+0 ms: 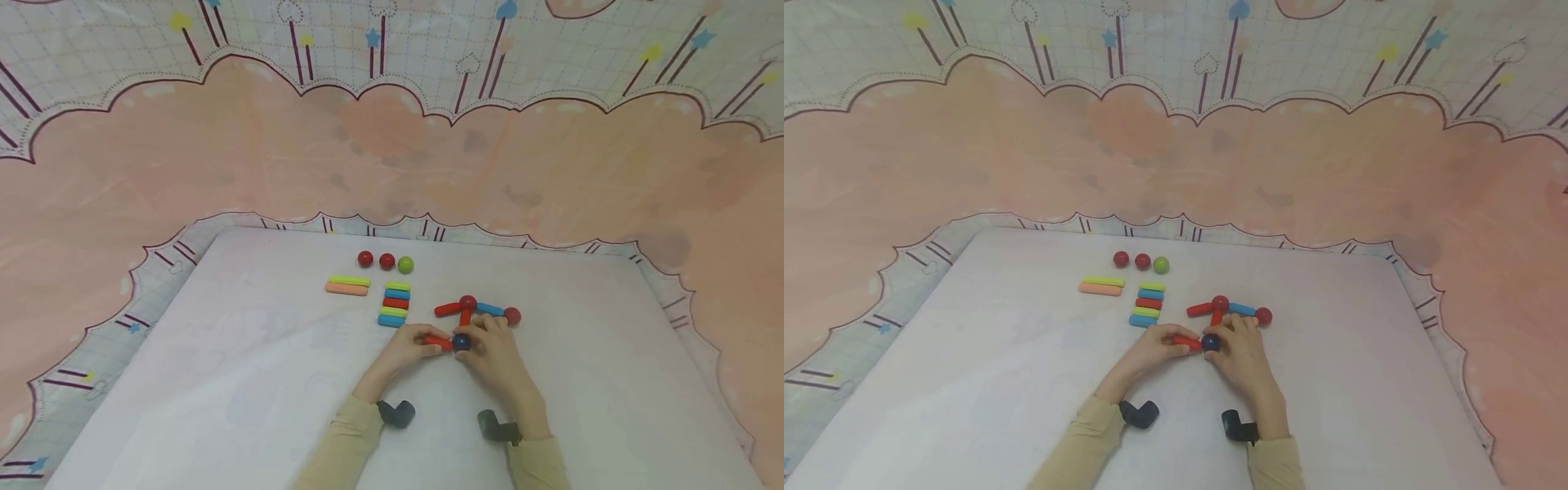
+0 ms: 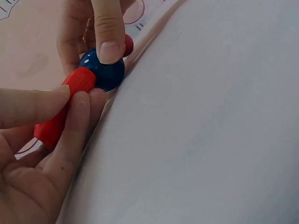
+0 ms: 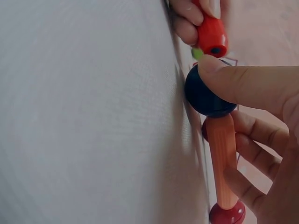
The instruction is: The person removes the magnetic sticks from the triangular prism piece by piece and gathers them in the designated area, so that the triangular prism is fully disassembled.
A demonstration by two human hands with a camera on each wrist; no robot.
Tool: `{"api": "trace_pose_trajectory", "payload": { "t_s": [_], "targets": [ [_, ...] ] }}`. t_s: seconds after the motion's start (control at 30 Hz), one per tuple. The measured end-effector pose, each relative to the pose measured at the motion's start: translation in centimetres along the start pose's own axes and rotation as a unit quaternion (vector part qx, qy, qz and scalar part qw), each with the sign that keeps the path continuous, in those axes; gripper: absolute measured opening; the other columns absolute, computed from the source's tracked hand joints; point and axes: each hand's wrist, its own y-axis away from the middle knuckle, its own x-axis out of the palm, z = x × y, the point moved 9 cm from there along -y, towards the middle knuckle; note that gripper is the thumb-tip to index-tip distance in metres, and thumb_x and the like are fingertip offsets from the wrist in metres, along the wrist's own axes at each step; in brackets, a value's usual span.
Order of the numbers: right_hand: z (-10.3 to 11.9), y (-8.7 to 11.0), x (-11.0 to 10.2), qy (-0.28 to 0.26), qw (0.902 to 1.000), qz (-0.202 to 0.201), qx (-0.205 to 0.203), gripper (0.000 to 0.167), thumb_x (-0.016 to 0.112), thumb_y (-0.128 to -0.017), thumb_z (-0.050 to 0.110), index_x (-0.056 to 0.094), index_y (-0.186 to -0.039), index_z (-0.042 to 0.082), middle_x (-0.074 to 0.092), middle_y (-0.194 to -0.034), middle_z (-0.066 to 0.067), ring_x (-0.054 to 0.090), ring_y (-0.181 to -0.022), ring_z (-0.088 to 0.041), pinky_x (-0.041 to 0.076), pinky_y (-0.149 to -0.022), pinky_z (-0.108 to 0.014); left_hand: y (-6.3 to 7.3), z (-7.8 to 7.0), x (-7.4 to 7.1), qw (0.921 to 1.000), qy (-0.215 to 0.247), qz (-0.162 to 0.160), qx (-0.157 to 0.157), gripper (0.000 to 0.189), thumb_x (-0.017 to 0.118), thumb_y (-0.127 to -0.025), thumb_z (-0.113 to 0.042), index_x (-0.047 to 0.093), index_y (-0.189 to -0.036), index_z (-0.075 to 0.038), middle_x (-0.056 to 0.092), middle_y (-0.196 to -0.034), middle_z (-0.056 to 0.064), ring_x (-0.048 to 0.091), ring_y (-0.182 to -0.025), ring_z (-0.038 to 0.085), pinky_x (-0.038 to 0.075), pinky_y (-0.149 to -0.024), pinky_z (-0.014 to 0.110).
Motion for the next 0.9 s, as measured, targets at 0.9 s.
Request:
{"api": "trace_pose_trajectory", "payload": {
  "t_s": [0.9],
  "targets": [
    [-0.3, 0.2, 0.0, -0.019, 0.9984, 0.024, 0.047, 0.037, 0.080, -0.078, 0.023, 0.069, -0.113, 0.023, 0.056, -0.111, -0.001, 0.040, -0.112, -0.022, 0.045, -0.092, -0.043, 3.7, 2.5, -8.3, 0.9909, 0.023, -0.119, -0.057, 0.020, 0.071, -0.085, -0.009, 0.068, -0.104, -0.013, 0.070, -0.105, 0.005, 0.063, -0.084, 0.013, 0.053, -0.080, 0.026]
  ]
}}
